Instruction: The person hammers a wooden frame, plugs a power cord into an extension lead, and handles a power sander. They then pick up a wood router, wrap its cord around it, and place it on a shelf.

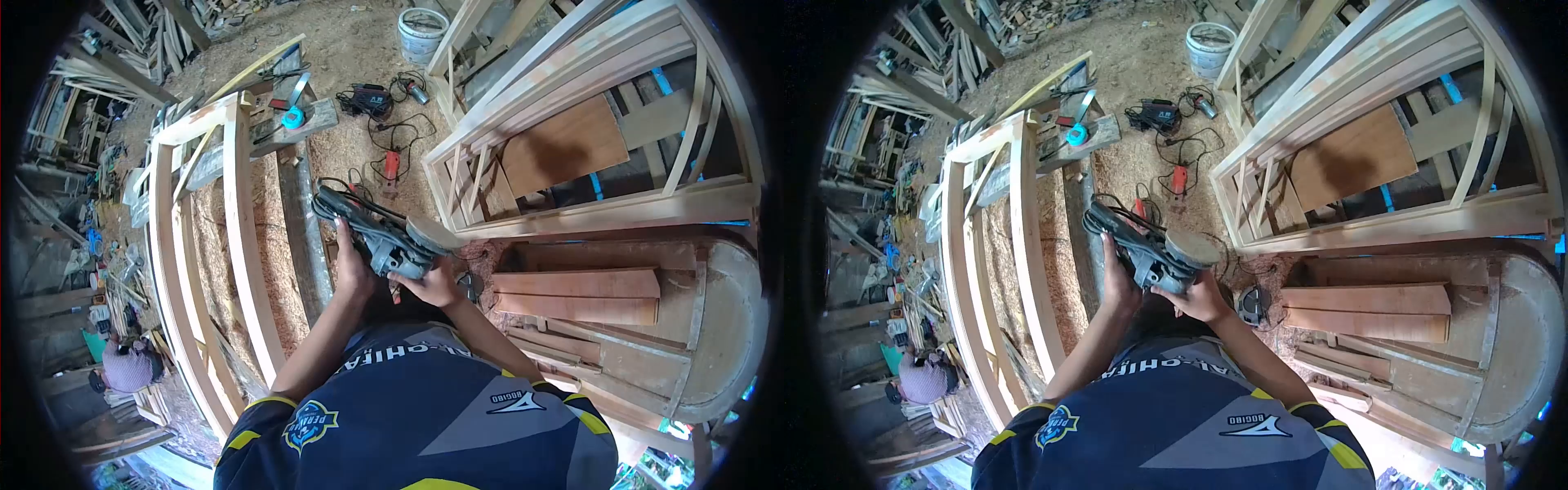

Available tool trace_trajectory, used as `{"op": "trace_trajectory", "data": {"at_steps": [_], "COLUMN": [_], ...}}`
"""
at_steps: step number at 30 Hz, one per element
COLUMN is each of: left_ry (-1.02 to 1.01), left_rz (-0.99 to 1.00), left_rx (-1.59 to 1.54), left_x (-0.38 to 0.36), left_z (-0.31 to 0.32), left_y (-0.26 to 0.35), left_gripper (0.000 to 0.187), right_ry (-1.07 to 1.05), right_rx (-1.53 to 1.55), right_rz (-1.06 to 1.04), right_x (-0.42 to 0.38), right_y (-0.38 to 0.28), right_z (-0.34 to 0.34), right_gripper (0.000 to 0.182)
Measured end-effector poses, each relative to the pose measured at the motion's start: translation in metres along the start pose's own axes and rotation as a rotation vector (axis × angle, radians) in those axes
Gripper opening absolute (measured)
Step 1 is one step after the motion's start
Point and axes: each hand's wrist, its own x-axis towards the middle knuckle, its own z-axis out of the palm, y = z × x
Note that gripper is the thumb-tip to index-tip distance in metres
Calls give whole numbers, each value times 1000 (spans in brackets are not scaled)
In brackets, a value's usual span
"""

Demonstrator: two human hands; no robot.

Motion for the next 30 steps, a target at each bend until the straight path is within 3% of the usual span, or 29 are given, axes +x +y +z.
{"op": "trace_trajectory", "data": {"at_steps": [5, 7, 9, 12, 15, 16, 19, 21, 24, 27, 29, 30], "left_ry": [-19, 1, 22, 61, -18, -52, -94, 41, -36, 16, 28, 22], "left_rz": [95, 93, 102, 50, 54, -1, 49, 70, 60, 235, 150, 249], "left_rx": [53, 76, 93, 90, 106, 52, 58, 76, 133, 186, 136, 136], "left_x": [56, 83, 110, 152, 204, 226, 266, 294, 306, 318, 338, 343], "left_z": [26, 35, 46, 74, 109, 122, 182, 203, 272, 318, 327, 344], "left_y": [23, 27, 27, 29, 29, 29, 31, 33, 56, 69, 75, 81], "left_gripper": [64, 64, 63, 67, 68, 68, 67, 65, 52, 50, 46, 37], "right_ry": [84, 307, 313, 372, 251, 209, 267, 146, 199, 265, 297, 281], "right_rx": [317, 240, 217, -134, -150, -216, -200, 60, 38, 718, 629, 636], "right_rz": [108, -24, -19, -124, -182, -298, -270, 17, 15, 10, 108, 85], "right_x": [61, 80, 99, 145, 197, 216, 271, 300, 349, 404, 437, 452], "right_y": [-4, 14, 32, 27, 53, 71, 102, 117, 104, 103, 83, 80], "right_z": [4, 6, 1, -28, -65, -81, -122, -150, -191, -218, -235, -238], "right_gripper": [50, 55, 62, 56, 51, 64, 63, 62, 59, 53, 52, 54]}}
